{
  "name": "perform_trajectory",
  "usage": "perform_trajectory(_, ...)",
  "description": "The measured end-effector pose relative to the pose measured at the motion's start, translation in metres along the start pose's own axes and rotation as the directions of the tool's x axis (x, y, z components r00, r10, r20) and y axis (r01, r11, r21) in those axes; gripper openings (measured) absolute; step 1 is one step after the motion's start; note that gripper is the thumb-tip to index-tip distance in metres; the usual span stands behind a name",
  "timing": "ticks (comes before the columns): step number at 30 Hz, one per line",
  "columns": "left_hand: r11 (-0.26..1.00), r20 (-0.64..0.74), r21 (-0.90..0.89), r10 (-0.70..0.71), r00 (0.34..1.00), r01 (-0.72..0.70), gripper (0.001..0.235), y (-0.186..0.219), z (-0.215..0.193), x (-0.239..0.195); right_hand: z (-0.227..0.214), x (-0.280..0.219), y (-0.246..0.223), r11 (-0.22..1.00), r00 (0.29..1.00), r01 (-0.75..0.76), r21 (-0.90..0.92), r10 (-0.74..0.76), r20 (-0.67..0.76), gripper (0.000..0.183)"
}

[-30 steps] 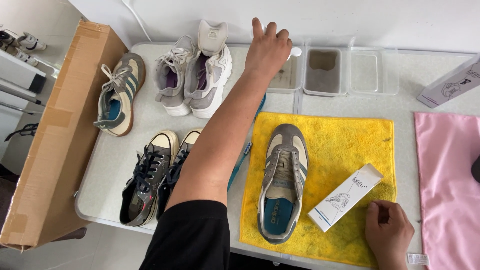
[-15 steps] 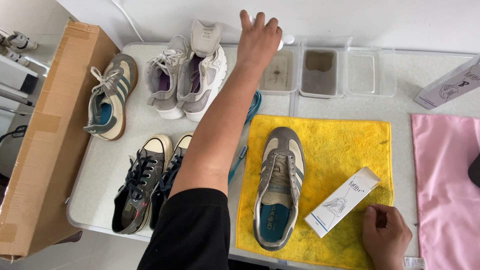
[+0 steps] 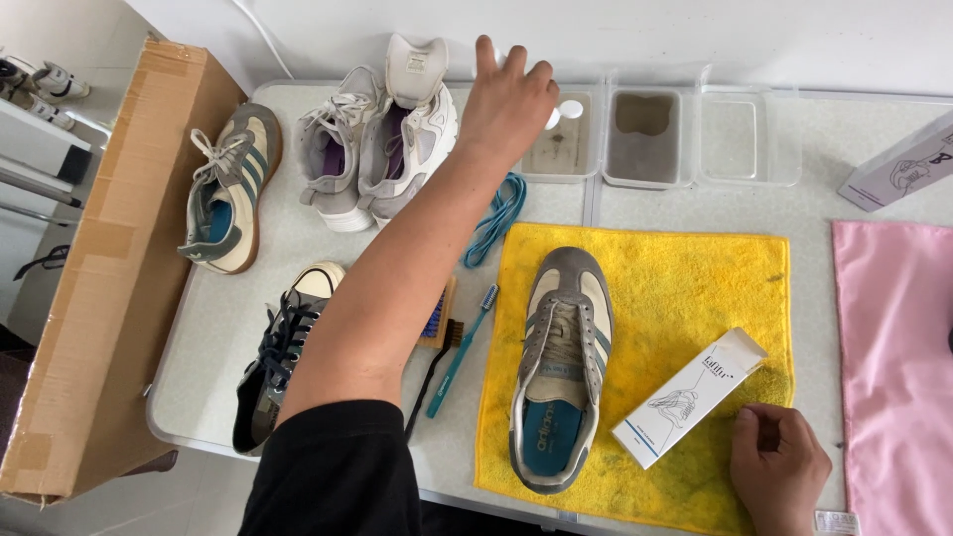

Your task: The person removes the blue shoelaces from a grey sneaker placed on a yellow towel. They then open a white box, take out a bottle of cleaning solution, and pour the liquid into a small plastic container on the table.

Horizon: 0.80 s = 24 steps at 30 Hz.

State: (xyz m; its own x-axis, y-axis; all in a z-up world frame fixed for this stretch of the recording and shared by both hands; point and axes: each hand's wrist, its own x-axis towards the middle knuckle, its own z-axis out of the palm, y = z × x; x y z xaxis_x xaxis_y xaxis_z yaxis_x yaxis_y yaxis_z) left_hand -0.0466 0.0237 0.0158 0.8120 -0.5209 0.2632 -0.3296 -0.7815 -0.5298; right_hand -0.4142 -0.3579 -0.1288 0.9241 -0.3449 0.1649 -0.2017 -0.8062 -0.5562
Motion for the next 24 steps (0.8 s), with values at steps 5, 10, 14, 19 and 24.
perform_trajectory(5, 0.999, -0.297, -0.045, -0.008, 0.955, -0.005, 0.03, 0.016, 0.007, 0.024, 0.002, -0.001, 0.005, 1.0, 1.0, -0.017, -0.023, 0.017, 0.004, 0.011)
perform_trajectory(10, 0.999, -0.145, -0.036, -0.013, 0.989, 0.008, 0.03, 0.018, 0.008, 0.055, -0.001, 0.001, -0.006, 0.999, 0.999, 0.027, 0.026, -0.026, -0.037, 0.011)
perform_trajectory(14, 0.999, -0.074, -0.002, -0.049, 0.996, 0.049, 0.031, 0.015, 0.027, 0.067, 0.002, 0.001, -0.004, 1.0, 1.0, -0.024, 0.018, 0.025, -0.02, 0.012)
perform_trajectory(19, 0.994, 0.064, 0.005, -0.108, 0.992, 0.108, 0.032, 0.006, 0.031, 0.06, 0.004, 0.0, -0.003, 0.996, 0.999, -0.017, 0.085, 0.02, -0.035, 0.012)
perform_trajectory(24, 0.994, 0.188, 0.02, -0.11, 0.976, 0.108, 0.029, -0.004, 0.022, 0.035, 0.003, 0.0, -0.003, 0.995, 0.999, -0.018, 0.093, 0.021, -0.033, 0.01)
